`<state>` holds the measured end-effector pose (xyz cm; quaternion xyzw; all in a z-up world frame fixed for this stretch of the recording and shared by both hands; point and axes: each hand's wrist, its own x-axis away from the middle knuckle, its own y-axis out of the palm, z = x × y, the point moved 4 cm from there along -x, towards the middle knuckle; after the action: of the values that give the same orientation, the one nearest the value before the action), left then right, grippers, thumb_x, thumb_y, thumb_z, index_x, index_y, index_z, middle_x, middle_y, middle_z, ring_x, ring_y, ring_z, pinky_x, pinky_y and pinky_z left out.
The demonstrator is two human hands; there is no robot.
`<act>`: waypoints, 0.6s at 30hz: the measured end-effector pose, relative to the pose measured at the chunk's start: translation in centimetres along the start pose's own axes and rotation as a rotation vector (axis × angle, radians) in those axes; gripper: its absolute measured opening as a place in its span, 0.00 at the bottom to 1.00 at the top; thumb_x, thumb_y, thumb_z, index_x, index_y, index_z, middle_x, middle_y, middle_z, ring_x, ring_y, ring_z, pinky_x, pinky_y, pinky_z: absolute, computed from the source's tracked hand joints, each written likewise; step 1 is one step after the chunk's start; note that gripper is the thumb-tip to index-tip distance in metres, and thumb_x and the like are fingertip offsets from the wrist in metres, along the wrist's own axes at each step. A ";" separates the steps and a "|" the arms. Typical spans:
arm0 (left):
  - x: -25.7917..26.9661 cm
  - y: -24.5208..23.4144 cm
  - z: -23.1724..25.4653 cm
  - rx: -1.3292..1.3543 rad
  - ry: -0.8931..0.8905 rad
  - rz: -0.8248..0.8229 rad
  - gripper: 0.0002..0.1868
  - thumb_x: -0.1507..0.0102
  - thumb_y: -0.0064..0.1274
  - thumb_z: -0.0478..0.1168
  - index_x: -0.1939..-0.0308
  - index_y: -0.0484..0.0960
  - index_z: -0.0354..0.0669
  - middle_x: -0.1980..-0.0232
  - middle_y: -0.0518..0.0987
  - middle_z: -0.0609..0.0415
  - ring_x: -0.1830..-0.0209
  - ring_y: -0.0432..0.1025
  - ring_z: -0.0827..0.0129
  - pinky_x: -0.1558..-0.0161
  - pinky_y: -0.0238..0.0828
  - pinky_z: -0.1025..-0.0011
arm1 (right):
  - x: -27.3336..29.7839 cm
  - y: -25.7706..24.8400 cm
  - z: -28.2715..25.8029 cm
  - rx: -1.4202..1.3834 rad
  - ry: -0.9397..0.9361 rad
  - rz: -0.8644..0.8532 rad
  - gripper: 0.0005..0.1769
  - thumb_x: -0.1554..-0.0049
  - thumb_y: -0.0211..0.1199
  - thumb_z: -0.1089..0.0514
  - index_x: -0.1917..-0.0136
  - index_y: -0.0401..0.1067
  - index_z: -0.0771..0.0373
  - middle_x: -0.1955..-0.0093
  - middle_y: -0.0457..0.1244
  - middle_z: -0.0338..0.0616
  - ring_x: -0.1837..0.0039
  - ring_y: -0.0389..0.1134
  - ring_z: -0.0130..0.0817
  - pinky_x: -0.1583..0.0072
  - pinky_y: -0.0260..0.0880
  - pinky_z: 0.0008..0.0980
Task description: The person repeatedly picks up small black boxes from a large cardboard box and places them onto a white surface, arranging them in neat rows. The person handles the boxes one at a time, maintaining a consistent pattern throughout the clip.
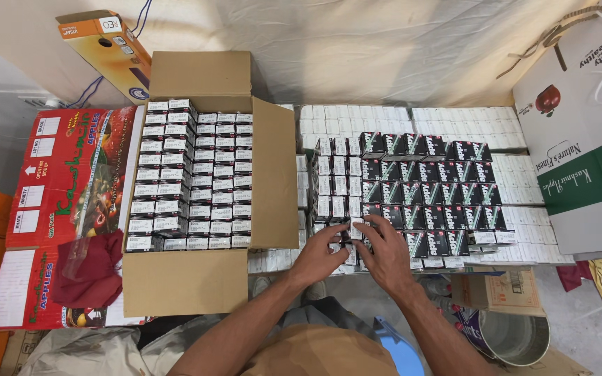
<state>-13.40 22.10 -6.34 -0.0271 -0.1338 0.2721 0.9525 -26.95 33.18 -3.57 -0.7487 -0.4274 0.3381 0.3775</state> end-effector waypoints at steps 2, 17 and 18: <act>0.4 -0.1 0.5 -0.002 0.015 0.030 0.32 0.40 0.54 0.40 0.31 0.72 0.38 0.32 0.71 0.34 0.34 0.70 0.41 0.39 0.73 0.53 | 0.2 0.1 0.0 0.014 -0.006 0.014 0.20 0.42 0.67 0.53 0.36 0.74 0.44 0.34 0.61 0.39 0.41 0.71 0.46 0.45 0.71 0.49; 3.6 -7.9 3.7 -0.072 0.336 0.205 0.22 0.36 0.53 0.36 0.37 0.78 0.41 0.51 0.80 0.44 0.52 0.80 0.57 0.47 0.77 0.64 | -2.9 -0.4 -7.2 -0.117 -0.082 0.081 0.16 0.41 0.67 0.52 0.39 0.75 0.47 0.36 0.63 0.37 0.37 0.70 0.44 0.40 0.66 0.50; 4.1 -8.9 3.8 -0.110 0.354 0.201 0.20 0.34 0.52 0.38 0.37 0.78 0.40 0.51 0.80 0.44 0.50 0.79 0.54 0.46 0.77 0.62 | -3.5 0.0 -8.3 -0.195 -0.094 0.048 0.15 0.40 0.65 0.53 0.39 0.75 0.48 0.37 0.64 0.38 0.37 0.70 0.45 0.39 0.66 0.51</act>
<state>-6.54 16.61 -0.58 -0.1397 0.0241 0.3490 0.9263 -21.52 27.71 1.11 -0.7751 -0.4577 0.3385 0.2740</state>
